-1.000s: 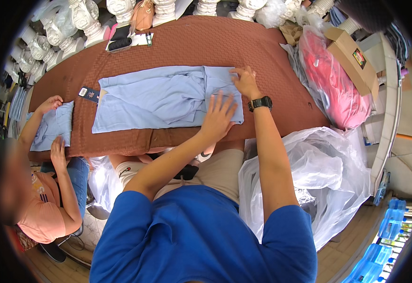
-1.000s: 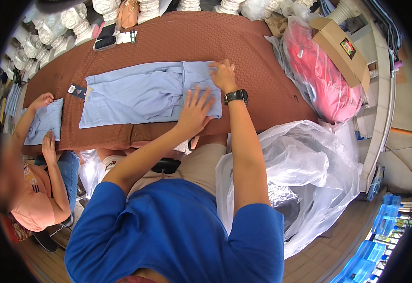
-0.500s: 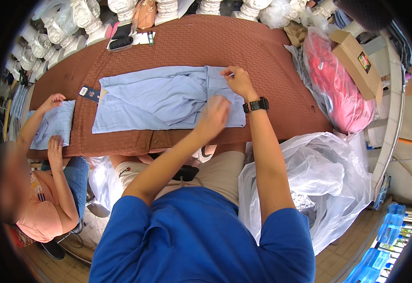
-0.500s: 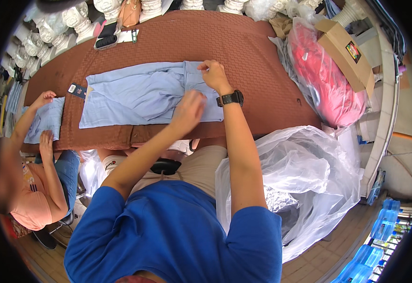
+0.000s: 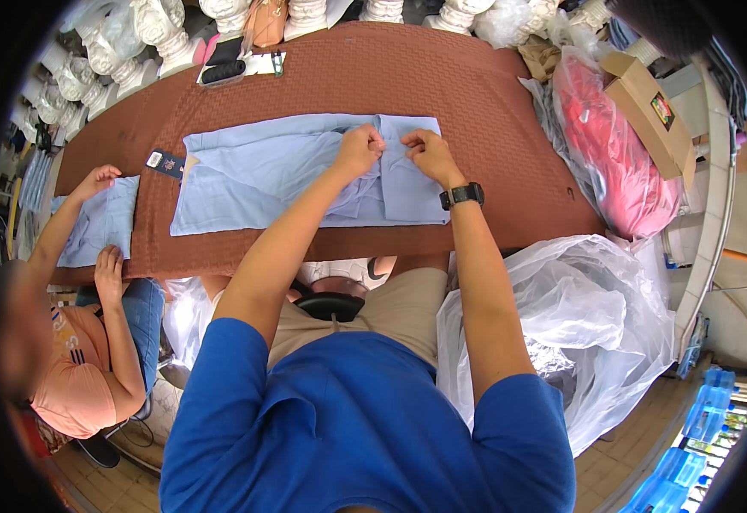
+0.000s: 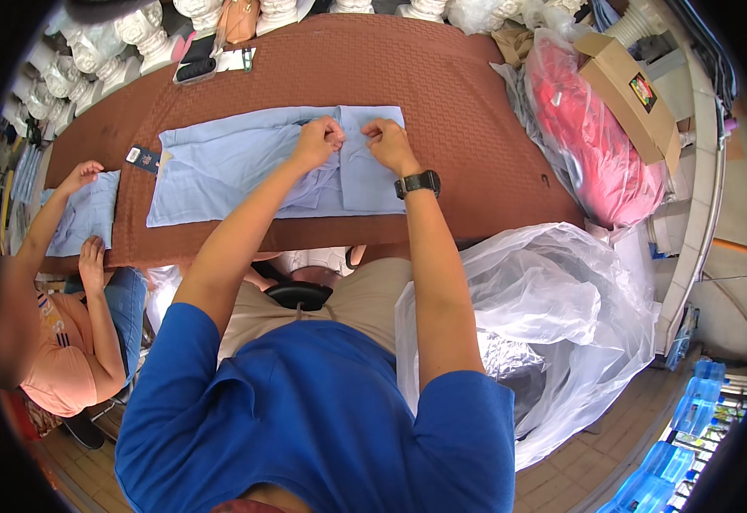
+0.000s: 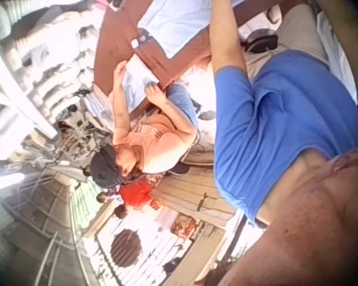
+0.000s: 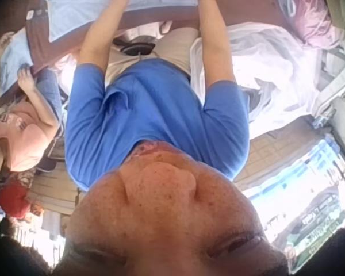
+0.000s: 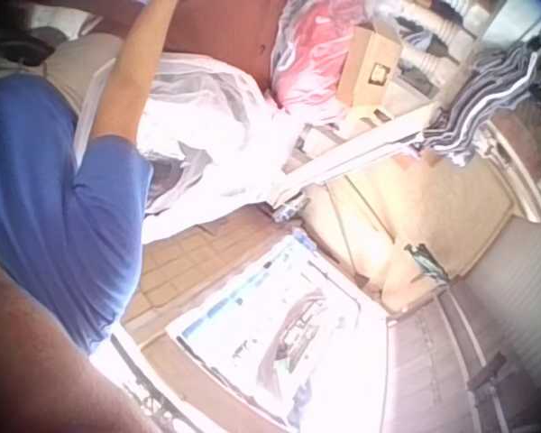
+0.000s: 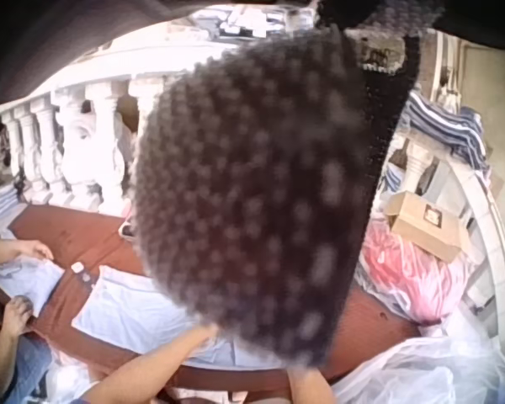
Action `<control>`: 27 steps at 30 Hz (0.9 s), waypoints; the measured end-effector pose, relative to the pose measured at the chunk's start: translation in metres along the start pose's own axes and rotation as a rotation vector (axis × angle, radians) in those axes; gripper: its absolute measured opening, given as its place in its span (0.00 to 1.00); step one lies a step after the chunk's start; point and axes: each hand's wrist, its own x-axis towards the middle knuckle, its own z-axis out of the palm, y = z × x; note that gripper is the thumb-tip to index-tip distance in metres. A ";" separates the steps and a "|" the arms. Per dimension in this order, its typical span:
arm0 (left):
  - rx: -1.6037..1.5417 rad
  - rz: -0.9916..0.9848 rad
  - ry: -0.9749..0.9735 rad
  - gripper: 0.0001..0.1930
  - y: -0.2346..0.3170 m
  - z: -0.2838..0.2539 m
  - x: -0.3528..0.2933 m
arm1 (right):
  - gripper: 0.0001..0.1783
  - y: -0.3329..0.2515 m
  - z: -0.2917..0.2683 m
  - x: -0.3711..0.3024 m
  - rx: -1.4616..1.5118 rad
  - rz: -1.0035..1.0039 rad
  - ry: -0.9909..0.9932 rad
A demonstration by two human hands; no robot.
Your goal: The person folds a light blue button-down shirt on a brown textured table, using a white card as a guide for folding the sleeves and body. They then place the folded shirt into a clear plastic bag and seal it.
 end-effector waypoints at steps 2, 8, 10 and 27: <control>-0.176 -0.072 0.023 0.02 -0.002 -0.001 0.000 | 0.15 0.001 0.001 -0.001 0.027 0.011 -0.007; -0.433 -0.066 0.158 0.06 0.002 -0.022 0.004 | 0.15 -0.004 0.000 -0.005 -0.001 0.003 0.008; -0.254 0.023 0.287 0.13 0.005 -0.046 0.013 | 0.14 -0.003 -0.001 -0.005 -0.007 0.003 -0.003; 0.911 0.728 -0.040 0.22 0.051 0.111 -0.127 | 0.20 0.028 -0.039 0.051 -0.087 0.293 0.002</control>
